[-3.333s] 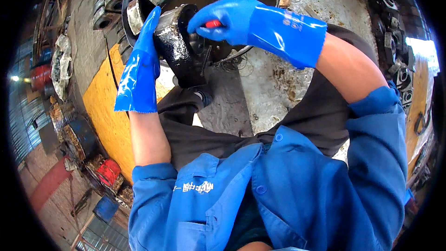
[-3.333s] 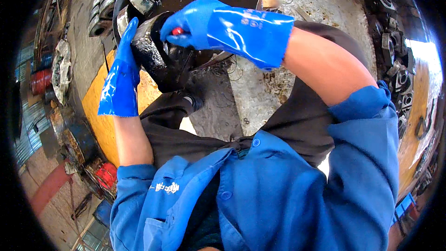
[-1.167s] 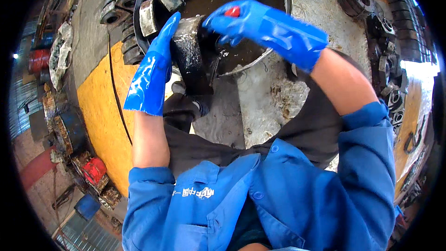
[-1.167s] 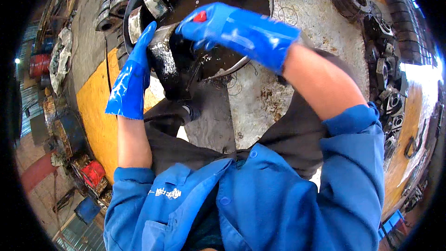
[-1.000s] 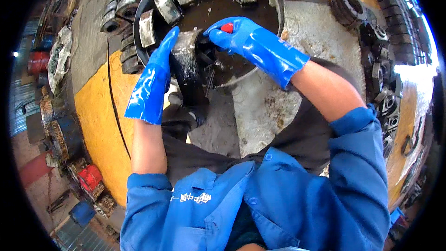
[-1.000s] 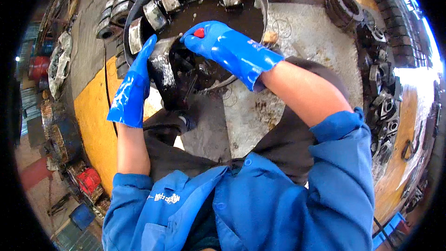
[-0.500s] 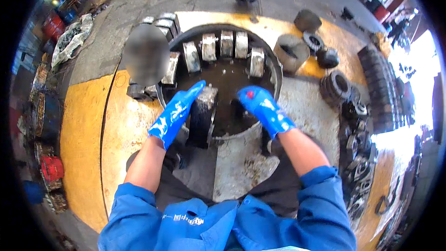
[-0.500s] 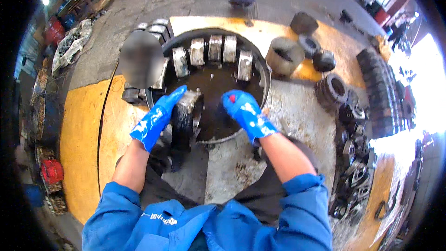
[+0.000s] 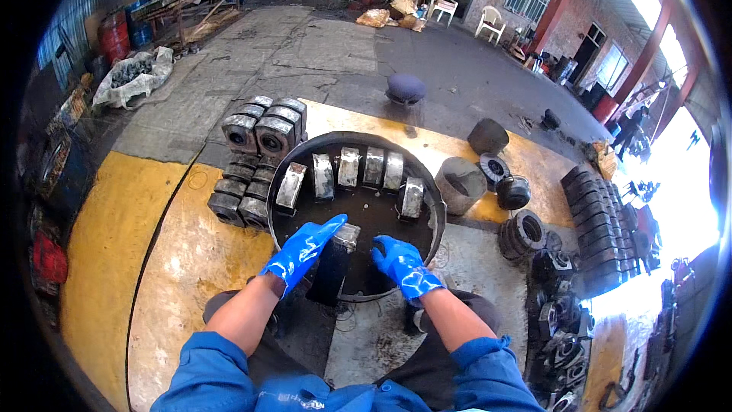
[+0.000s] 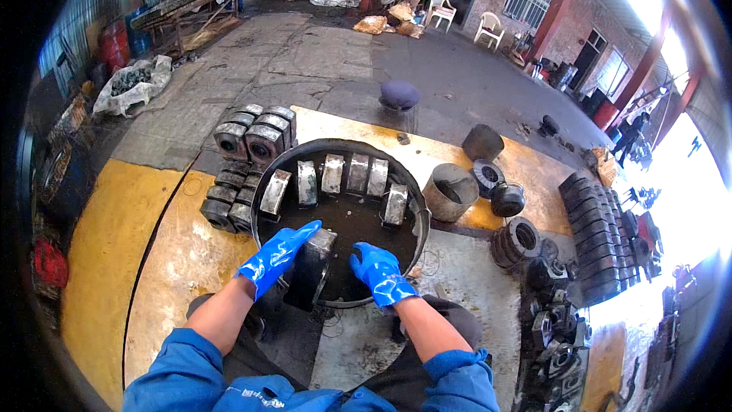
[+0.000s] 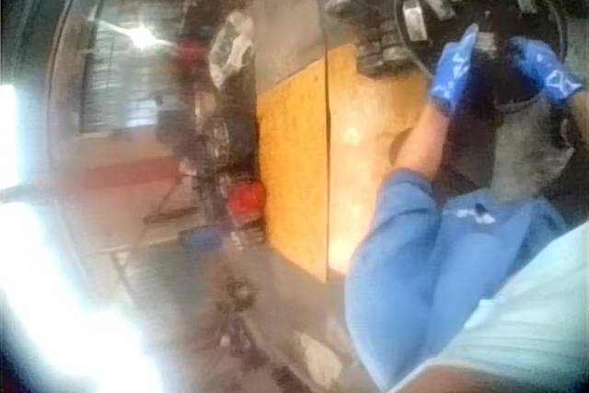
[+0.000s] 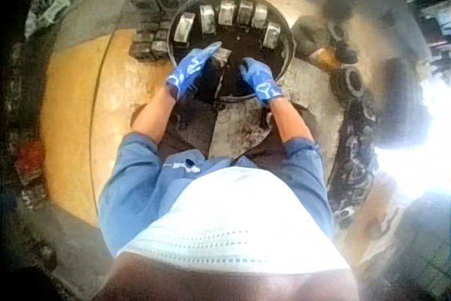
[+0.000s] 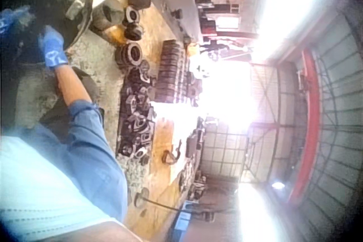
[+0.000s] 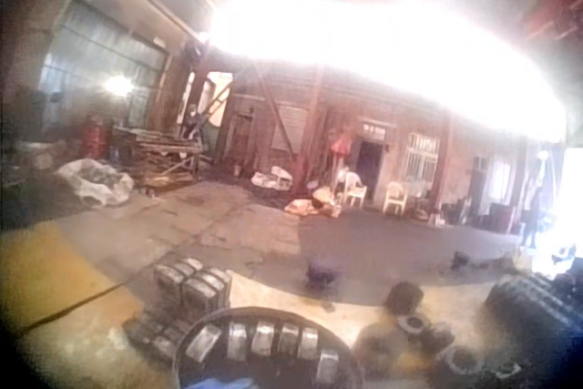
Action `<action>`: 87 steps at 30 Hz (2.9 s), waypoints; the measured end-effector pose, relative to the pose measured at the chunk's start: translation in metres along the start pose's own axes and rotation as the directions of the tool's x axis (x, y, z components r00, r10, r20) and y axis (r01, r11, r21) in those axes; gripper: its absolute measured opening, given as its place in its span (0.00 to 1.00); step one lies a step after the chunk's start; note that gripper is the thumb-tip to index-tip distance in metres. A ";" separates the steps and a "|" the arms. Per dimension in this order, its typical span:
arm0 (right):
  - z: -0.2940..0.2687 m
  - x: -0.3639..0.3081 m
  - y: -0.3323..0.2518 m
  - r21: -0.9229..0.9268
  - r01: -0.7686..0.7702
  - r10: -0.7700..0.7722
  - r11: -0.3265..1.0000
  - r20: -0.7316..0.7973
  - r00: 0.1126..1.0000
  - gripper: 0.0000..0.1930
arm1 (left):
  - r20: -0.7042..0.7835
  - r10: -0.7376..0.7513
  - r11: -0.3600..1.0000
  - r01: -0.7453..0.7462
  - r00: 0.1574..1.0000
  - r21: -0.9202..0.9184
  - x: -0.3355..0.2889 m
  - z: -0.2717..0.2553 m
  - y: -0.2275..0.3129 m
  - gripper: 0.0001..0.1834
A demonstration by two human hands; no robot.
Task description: The person cleans metal industrial components by dipping them into a basin of dark liquid and scrubbing them with a brush. The person handles the components one at a time, turning them over to scrub different sides before placing them back into the basin or on the workbench.
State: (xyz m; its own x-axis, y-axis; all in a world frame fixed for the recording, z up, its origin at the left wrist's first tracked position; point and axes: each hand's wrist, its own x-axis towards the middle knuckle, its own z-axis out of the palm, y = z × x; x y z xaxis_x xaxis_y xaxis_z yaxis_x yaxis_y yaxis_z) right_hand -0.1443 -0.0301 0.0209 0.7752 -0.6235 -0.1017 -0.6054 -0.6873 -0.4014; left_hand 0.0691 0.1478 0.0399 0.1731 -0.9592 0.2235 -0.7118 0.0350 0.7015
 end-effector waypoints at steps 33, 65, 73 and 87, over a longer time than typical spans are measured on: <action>-0.022 -0.054 -0.121 0.985 -0.166 -0.175 0.053 0.173 0.969 0.23 | 0.202 -0.384 0.298 0.328 0.901 -0.896 -0.027 -0.020 0.079 0.24; -0.036 -0.083 -0.145 0.942 -0.053 0.203 0.331 -0.016 0.979 0.28 | 0.059 -0.455 0.511 0.314 0.889 -0.800 -0.028 0.006 0.021 0.35; 0.002 -0.069 -0.141 0.999 0.043 0.174 -0.014 -0.040 0.984 0.18 | -0.017 -0.429 0.602 0.272 0.903 -0.751 -0.055 0.007 0.060 0.32; 0.015 -0.057 -0.132 0.991 0.125 0.224 0.048 -0.132 0.965 0.22 | 0.386 -0.640 0.014 0.512 0.664 -0.859 -0.019 -0.012 0.016 0.31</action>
State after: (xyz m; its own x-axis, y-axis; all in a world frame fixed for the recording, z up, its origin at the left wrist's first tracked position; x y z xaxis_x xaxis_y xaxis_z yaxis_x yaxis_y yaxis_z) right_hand -0.1063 0.1019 0.0656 0.5887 -0.8055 -0.0678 0.2461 0.2584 -0.9342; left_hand 0.0623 0.1695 0.0554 0.3076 -0.7680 -0.5617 0.6636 -0.2499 0.7051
